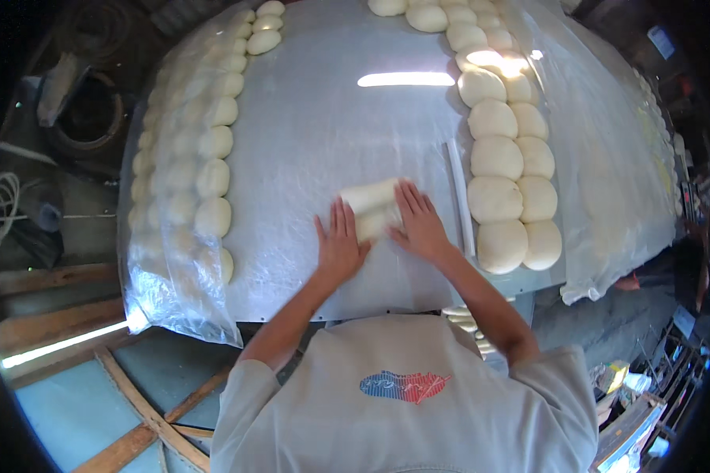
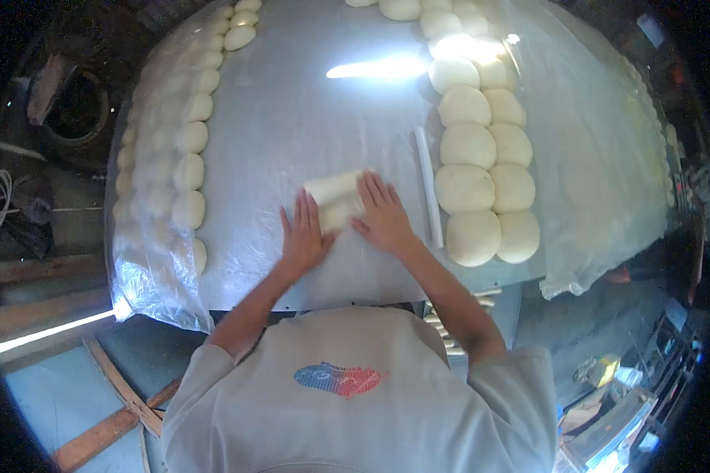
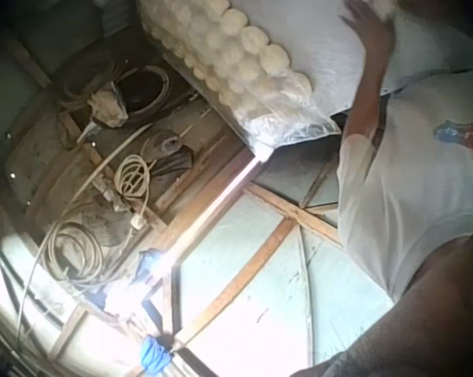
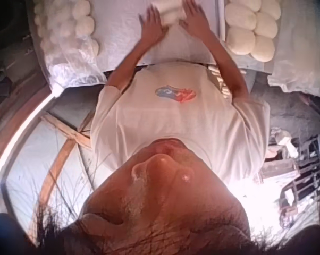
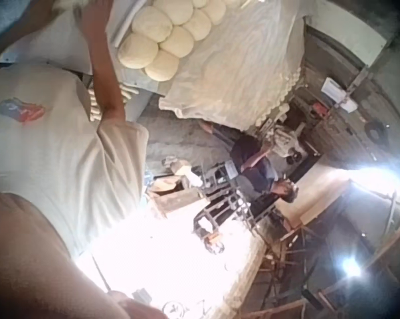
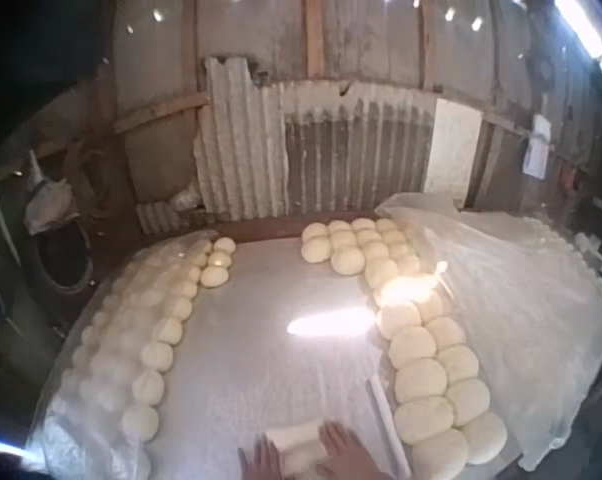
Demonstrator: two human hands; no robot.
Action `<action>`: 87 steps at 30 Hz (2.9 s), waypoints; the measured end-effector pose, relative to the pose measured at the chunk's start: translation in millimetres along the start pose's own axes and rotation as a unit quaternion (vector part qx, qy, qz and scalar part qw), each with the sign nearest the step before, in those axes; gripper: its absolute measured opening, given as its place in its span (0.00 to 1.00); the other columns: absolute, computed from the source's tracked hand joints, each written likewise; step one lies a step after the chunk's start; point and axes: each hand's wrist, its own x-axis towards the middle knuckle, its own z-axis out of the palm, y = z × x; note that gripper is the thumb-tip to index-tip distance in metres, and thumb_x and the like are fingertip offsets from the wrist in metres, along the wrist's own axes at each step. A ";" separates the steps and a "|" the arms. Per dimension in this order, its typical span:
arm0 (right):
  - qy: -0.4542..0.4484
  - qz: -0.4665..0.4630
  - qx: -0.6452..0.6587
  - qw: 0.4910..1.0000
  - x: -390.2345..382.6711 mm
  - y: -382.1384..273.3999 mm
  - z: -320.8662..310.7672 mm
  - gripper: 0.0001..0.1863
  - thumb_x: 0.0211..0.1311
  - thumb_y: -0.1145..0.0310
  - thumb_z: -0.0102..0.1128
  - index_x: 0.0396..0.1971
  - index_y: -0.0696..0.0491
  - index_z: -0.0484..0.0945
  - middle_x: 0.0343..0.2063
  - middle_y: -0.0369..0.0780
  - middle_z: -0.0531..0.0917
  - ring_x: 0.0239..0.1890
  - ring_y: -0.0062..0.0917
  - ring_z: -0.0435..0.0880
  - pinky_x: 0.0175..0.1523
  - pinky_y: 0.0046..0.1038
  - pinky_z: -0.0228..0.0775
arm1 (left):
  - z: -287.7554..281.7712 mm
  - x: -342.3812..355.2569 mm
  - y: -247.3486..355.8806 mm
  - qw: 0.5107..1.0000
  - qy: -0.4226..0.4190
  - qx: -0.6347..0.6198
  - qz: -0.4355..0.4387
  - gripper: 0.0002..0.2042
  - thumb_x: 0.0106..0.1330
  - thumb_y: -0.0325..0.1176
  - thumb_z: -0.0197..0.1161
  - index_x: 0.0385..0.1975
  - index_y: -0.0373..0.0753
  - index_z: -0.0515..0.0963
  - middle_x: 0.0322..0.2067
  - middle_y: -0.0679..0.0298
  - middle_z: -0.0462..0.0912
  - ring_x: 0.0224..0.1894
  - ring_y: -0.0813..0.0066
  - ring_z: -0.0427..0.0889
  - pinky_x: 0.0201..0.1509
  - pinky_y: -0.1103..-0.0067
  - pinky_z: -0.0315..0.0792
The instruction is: The person shapes dough balls into elongated rolls by first flattening the dough with a rolling pin and then rolling it by hand on a metal work surface.
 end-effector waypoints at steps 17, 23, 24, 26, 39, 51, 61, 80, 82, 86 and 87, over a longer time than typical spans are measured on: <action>-0.091 -0.057 -0.020 0.994 -22.1 -17.3 -27.2 0.40 0.53 0.56 0.64 0.64 0.56 0.60 0.64 0.48 0.62 0.66 0.41 0.61 0.69 0.48 0.47 | -54.5 -29.3 0.3 0.984 -0.116 0.097 0.095 0.41 0.60 0.53 0.61 0.65 0.30 0.54 0.69 0.48 0.48 0.70 0.54 0.52 0.68 0.49 0.47; -0.074 -0.061 0.006 0.995 -32.0 -32.7 -59.2 0.43 0.47 0.59 0.68 0.64 0.54 0.60 0.64 0.47 0.61 0.66 0.39 0.61 0.68 0.58 0.44 | -96.6 -53.2 16.0 0.986 -0.152 0.001 0.065 0.42 0.55 0.47 0.68 0.66 0.35 0.56 0.68 0.49 0.49 0.69 0.56 0.56 0.69 0.50 0.46; -0.073 -0.059 0.008 0.995 -21.4 -31.8 -52.2 0.43 0.47 0.59 0.68 0.64 0.54 0.60 0.64 0.47 0.61 0.66 0.39 0.61 0.68 0.58 0.44 | -93.1 -39.9 16.8 0.986 -0.155 0.002 0.065 0.42 0.55 0.47 0.68 0.66 0.35 0.56 0.68 0.49 0.49 0.69 0.56 0.56 0.69 0.50 0.46; -0.106 -0.062 -0.036 0.992 -3.8 -26.7 -36.9 0.38 0.45 0.65 0.68 0.61 0.52 0.65 0.58 0.45 0.68 0.62 0.37 0.67 0.68 0.54 0.47 | -81.3 -11.0 14.6 0.994 -0.028 0.002 0.108 0.35 0.56 0.42 0.67 0.62 0.37 0.61 0.63 0.50 0.61 0.63 0.56 0.65 0.69 0.52 0.49; 0.005 -0.049 -0.031 0.998 37.9 3.3 -26.7 0.28 0.49 0.74 0.61 0.55 0.51 0.70 0.58 0.46 0.68 0.63 0.39 0.65 0.67 0.55 0.49 | -64.0 52.5 -28.1 0.982 0.008 0.001 0.188 0.19 0.59 0.28 0.58 0.53 0.41 0.72 0.63 0.55 0.65 0.66 0.57 0.63 0.70 0.53 0.44; -0.008 0.028 -0.167 0.985 220.4 27.6 39.6 0.31 0.65 0.53 0.44 0.63 0.55 0.64 0.68 0.50 0.57 0.74 0.39 0.41 0.70 0.59 0.26 | -15.8 198.7 -14.1 0.979 0.039 -0.199 0.022 0.31 0.70 0.46 0.43 0.68 0.34 0.52 0.68 0.47 0.53 0.71 0.53 0.51 0.71 0.52 0.40; 0.025 0.129 -0.133 0.982 236.2 45.4 23.8 0.32 0.68 0.49 0.41 0.65 0.52 0.61 0.68 0.50 0.56 0.71 0.40 0.53 0.66 0.65 0.30 | -28.5 248.1 -50.7 0.995 0.092 -0.026 0.037 0.30 0.72 0.49 0.39 0.66 0.33 0.55 0.65 0.46 0.59 0.69 0.54 0.57 0.70 0.53 0.45; -0.029 0.016 -0.173 0.984 129.2 -4.6 41.9 0.30 0.65 0.54 0.44 0.62 0.56 0.64 0.67 0.49 0.58 0.71 0.39 0.51 0.65 0.67 0.27 | -4.5 105.9 -14.2 0.999 -0.009 -0.043 0.032 0.31 0.73 0.49 0.35 0.68 0.32 0.50 0.68 0.48 0.54 0.72 0.57 0.50 0.71 0.50 0.33; 0.001 0.029 -0.084 0.996 126.6 -4.2 38.7 0.29 0.63 0.58 0.45 0.61 0.58 0.66 0.65 0.49 0.62 0.70 0.41 0.55 0.65 0.67 0.29 | -7.4 123.3 -21.2 0.999 -0.014 -0.025 0.039 0.31 0.73 0.49 0.35 0.68 0.32 0.51 0.67 0.49 0.56 0.71 0.57 0.52 0.70 0.48 0.34; -0.005 0.130 -0.147 0.981 199.1 22.8 40.5 0.28 0.65 0.56 0.41 0.63 0.52 0.66 0.67 0.47 0.60 0.72 0.37 0.51 0.67 0.65 0.24 | -19.5 195.3 -40.4 0.998 0.005 0.067 0.009 0.30 0.72 0.49 0.37 0.67 0.34 0.54 0.67 0.49 0.56 0.71 0.56 0.51 0.69 0.43 0.33; -0.009 0.083 -0.177 0.981 191.3 17.3 46.2 0.28 0.64 0.55 0.42 0.62 0.51 0.67 0.67 0.46 0.60 0.72 0.37 0.52 0.67 0.65 0.25 | -25.0 193.9 -44.3 0.996 -0.009 0.091 0.010 0.30 0.71 0.49 0.39 0.67 0.35 0.55 0.67 0.49 0.56 0.72 0.55 0.50 0.68 0.42 0.34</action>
